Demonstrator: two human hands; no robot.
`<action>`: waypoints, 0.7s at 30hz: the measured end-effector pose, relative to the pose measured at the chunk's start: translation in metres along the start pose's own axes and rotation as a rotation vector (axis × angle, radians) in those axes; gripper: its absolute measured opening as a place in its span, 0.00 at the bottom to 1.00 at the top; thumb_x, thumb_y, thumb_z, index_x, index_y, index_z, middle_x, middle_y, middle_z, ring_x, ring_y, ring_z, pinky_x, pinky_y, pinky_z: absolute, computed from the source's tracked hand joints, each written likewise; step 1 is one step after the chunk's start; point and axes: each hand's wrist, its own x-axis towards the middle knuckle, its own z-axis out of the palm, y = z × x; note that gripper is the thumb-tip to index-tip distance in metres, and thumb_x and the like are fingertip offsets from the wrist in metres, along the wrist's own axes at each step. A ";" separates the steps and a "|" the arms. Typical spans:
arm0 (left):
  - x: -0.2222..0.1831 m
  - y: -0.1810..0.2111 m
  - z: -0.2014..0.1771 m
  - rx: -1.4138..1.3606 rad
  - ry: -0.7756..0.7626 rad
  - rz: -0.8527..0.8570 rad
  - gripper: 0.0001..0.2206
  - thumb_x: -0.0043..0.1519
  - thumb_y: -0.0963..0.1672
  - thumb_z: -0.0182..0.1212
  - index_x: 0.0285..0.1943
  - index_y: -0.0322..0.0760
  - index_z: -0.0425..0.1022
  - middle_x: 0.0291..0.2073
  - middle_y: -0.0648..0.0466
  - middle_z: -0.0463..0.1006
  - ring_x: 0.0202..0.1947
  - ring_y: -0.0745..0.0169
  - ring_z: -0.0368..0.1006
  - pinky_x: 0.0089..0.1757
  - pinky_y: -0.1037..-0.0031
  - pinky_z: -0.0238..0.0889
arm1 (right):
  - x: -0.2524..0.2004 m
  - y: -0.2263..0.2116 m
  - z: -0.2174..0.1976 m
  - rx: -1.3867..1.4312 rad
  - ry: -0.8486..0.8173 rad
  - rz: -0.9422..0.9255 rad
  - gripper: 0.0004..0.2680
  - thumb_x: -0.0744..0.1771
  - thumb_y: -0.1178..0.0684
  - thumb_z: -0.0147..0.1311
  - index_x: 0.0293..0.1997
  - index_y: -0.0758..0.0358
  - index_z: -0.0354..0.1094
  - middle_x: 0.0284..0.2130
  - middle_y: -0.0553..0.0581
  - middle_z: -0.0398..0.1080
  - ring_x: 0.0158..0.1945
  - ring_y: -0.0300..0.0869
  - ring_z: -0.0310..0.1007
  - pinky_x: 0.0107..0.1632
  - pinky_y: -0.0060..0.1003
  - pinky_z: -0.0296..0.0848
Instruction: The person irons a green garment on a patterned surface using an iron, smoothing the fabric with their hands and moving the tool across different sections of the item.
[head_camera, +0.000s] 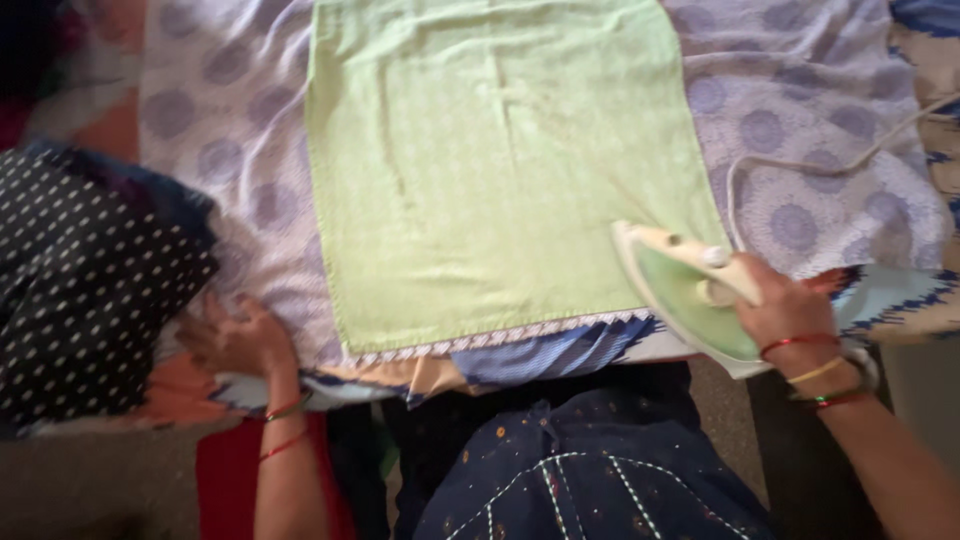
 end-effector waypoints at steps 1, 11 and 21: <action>-0.001 -0.001 0.002 -0.004 -0.027 -0.035 0.20 0.68 0.49 0.63 0.69 0.42 0.76 0.76 0.36 0.57 0.73 0.26 0.50 0.60 0.35 0.47 | 0.001 0.013 0.006 -0.003 0.002 0.011 0.23 0.64 0.46 0.59 0.68 0.40 0.66 0.41 0.62 0.77 0.43 0.59 0.78 0.46 0.52 0.76; -0.001 -0.017 0.026 0.036 0.018 -0.037 0.19 0.69 0.49 0.63 0.69 0.42 0.76 0.76 0.38 0.59 0.74 0.29 0.51 0.61 0.36 0.47 | 0.239 -0.014 0.017 0.328 0.165 0.132 0.19 0.65 0.45 0.66 0.62 0.52 0.70 0.43 0.67 0.76 0.46 0.62 0.75 0.49 0.54 0.72; 0.000 -0.018 0.026 0.043 0.037 -0.005 0.20 0.69 0.49 0.64 0.69 0.43 0.76 0.76 0.37 0.59 0.72 0.29 0.51 0.59 0.35 0.48 | 0.256 -0.021 0.020 0.321 0.110 -0.106 0.22 0.65 0.45 0.65 0.64 0.56 0.66 0.46 0.70 0.74 0.48 0.64 0.73 0.51 0.56 0.71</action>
